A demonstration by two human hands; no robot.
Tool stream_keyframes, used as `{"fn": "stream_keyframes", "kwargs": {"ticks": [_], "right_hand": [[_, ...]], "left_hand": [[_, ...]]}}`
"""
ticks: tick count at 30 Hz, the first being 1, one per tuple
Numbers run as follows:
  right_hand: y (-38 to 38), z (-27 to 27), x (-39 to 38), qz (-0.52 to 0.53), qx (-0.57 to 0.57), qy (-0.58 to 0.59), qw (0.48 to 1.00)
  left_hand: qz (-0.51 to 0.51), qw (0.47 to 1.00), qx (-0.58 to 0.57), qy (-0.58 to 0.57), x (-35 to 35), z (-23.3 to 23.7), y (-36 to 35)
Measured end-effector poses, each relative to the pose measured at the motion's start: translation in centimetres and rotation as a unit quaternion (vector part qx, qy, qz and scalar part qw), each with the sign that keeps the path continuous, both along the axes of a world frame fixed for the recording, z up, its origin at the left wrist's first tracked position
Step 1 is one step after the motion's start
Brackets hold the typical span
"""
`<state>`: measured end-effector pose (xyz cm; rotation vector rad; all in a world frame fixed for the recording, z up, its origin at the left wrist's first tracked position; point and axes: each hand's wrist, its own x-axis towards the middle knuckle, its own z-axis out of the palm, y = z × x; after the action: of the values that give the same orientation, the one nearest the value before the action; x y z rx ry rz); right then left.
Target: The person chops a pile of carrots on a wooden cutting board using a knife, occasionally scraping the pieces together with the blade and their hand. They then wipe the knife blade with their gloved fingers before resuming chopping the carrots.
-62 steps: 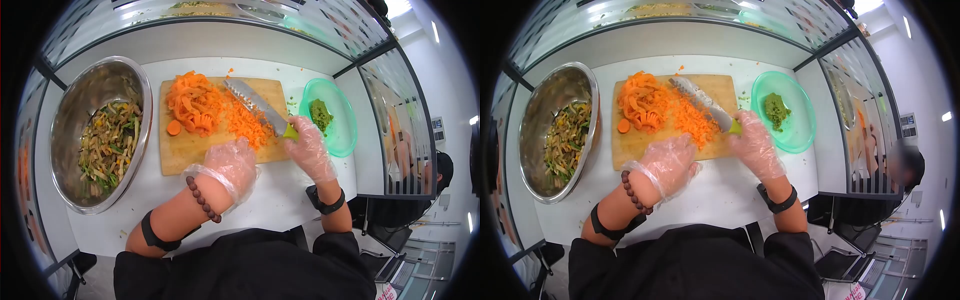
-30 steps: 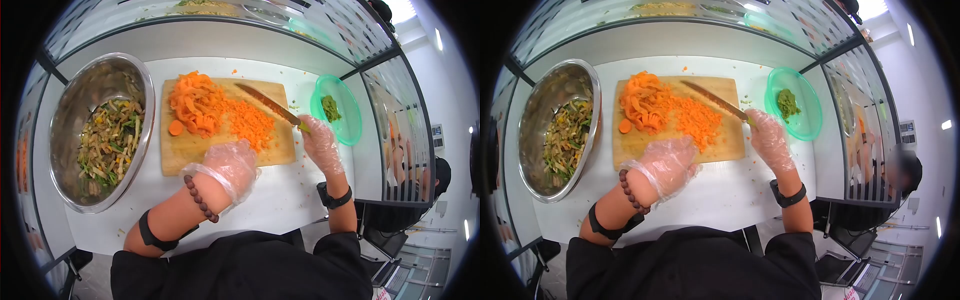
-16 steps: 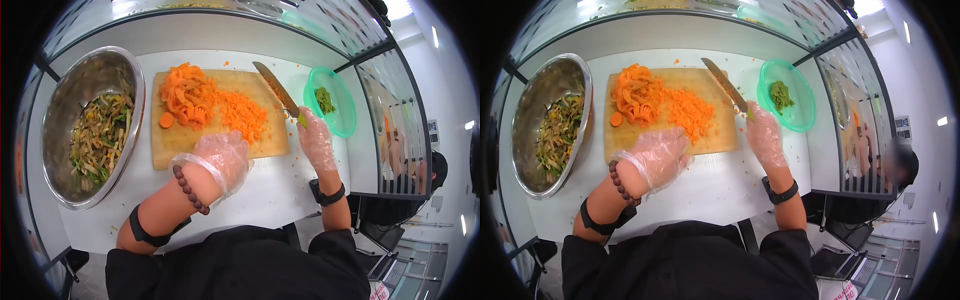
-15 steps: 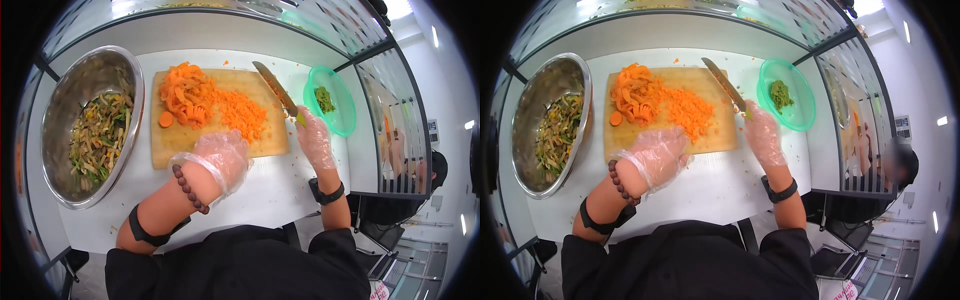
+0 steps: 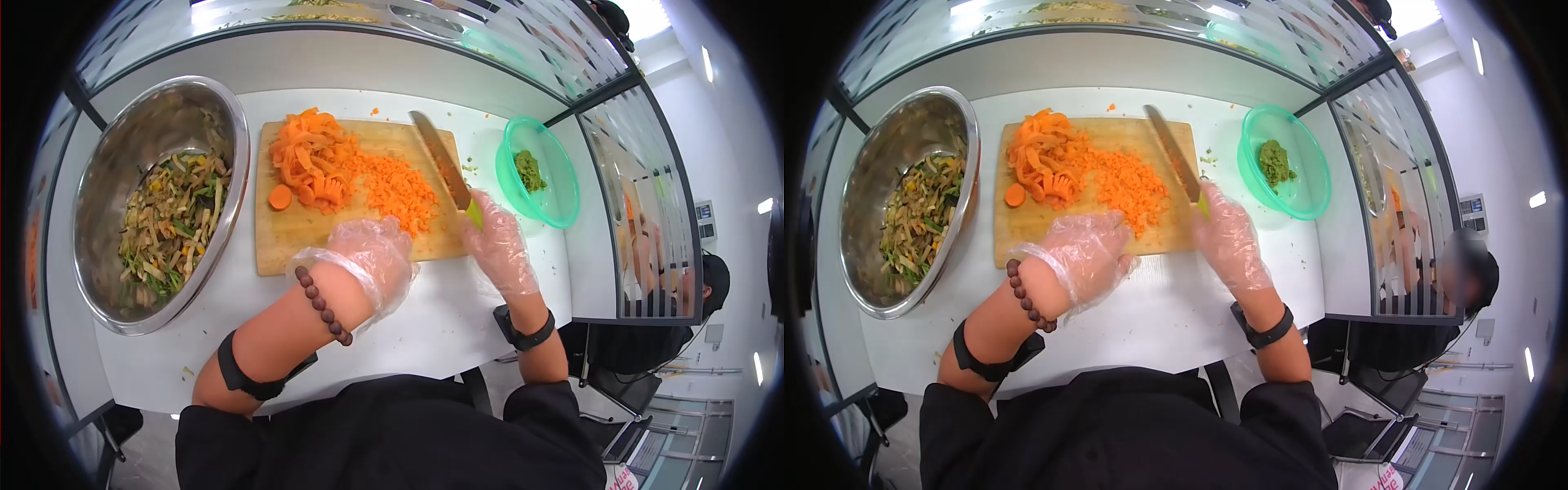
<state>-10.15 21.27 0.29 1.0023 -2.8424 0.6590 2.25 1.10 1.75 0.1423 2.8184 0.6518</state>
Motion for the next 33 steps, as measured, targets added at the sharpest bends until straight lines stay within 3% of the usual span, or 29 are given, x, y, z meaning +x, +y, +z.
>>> {"fn": "stream_keyframes", "kwargs": {"ticks": [3,9,12,15,18,24,27,33], "right_hand": [[-1.3,1.5,0.5,-0.118,0.091,-0.115,0.982],[-0.6,1.1,0.9,-0.031,0.048,-0.072,0.996],[-0.8,1.1,0.5,-0.08,0.04,-0.101,0.991],[0.0,0.7,0.4,-0.051,0.041,-0.1,0.993],[0.5,-0.1,0.1,-0.003,-0.023,-0.021,1.0],[-0.6,1.0,1.0,-0.05,0.044,-0.112,0.992],[0.1,-0.1,0.4,-0.013,0.022,-0.104,0.994],[0.4,-1.0,0.8,-0.009,-0.027,-0.141,0.99]], "left_hand": [[0.002,1.0,-0.004,0.016,0.0,-0.3,0.1],[-0.006,1.0,-0.01,0.012,-0.2,-0.1,0.0],[-0.006,1.0,-0.015,0.02,0.0,-0.2,0.2],[-0.003,1.0,-0.017,0.015,0.0,0.1,0.2],[-0.006,1.0,-0.012,0.006,-0.2,0.1,0.2],[0.0,1.0,-0.013,0.027,0.0,-0.3,0.3],[0.019,1.0,-0.003,0.023,0.4,-0.2,-0.1],[-0.039,0.999,0.003,0.022,-0.5,-0.5,-0.5]]}}
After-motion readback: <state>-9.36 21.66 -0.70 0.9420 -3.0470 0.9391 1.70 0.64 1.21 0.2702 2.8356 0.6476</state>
